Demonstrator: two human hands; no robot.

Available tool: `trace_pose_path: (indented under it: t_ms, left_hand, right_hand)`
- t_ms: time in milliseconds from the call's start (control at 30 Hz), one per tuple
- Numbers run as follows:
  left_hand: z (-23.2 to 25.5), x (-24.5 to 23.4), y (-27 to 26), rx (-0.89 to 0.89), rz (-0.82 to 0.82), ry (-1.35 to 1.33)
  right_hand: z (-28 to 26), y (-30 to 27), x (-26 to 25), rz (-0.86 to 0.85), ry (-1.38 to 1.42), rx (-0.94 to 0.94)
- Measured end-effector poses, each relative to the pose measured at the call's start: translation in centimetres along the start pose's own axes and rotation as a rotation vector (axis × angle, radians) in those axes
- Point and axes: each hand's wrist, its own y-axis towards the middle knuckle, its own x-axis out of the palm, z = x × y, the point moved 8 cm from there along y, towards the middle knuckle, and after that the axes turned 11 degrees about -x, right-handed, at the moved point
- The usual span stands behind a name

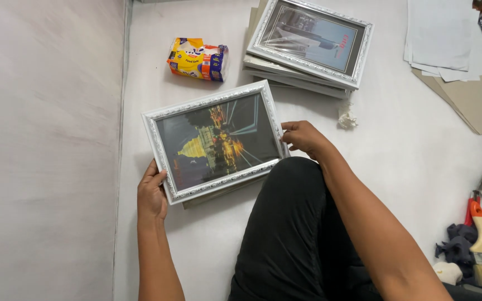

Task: Assembling a picture frame by cleaning the glass and securing the backing board.

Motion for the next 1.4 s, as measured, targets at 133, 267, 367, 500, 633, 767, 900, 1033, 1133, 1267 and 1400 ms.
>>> trace_pose_path:
  t_ms: [133, 267, 367, 500, 633, 767, 900, 1033, 1133, 1267, 1400]
  left_hand:
    - [-1.2, -0.5, 0.3, -0.041, 0.043, 0.160]
    - [-2.5, -0.6, 0.2, -0.090, 0.102, 0.285]
    - [-3.6, -1.1, 0.4, -0.097, 0.129, 0.292]
    - [-3.4, -1.1, 0.2, -0.085, 0.141, 0.300]
    - [-3.2, -0.7, 0.1, -0.092, 0.144, 0.292]
    - [-3.7, -0.8, 0.5, -0.070, 0.141, 0.254]
    - [-3.2, -0.5, 0.2, -0.070, 0.142, 0.254]
    - [-1.8, 1.0, -1.0, -0.213, 0.198, 0.328]
    - [-2.1, 0.6, -0.8, -0.199, 0.219, 0.417]
    - [-2.4, 0.3, -1.1, -0.204, 0.284, 0.477]
    - [-1.2, 1.2, -2.4, -0.173, 0.335, 0.598]
  right_hand:
    - [2.5, 0.9, -0.3, 0.001, -0.101, 0.027]
    - [3.5, 0.6, -0.7, 0.008, -0.174, 0.066]
    - [2.4, -0.1, -0.4, -0.033, -0.194, 0.090]
    - [2.3, 0.3, 0.2, -0.086, -0.184, 0.085]
    - [3.1, 0.9, 0.6, -0.093, -0.162, 0.072]
    - [3.9, 1.5, 0.5, -0.090, -0.180, 0.040]
    - [4.2, 1.8, 0.6, -0.125, -0.203, 0.020]
    - [1.1, 0.5, 1.4, -0.226, -0.380, 0.095]
    - [0.3, 0.2, 1.6, -0.256, -0.409, 0.054]
    - [0.3, -0.2, 2.1, -0.333, -0.439, 0.119]
    - [0.7, -0.4, 2.4, -0.421, -0.592, 0.168]
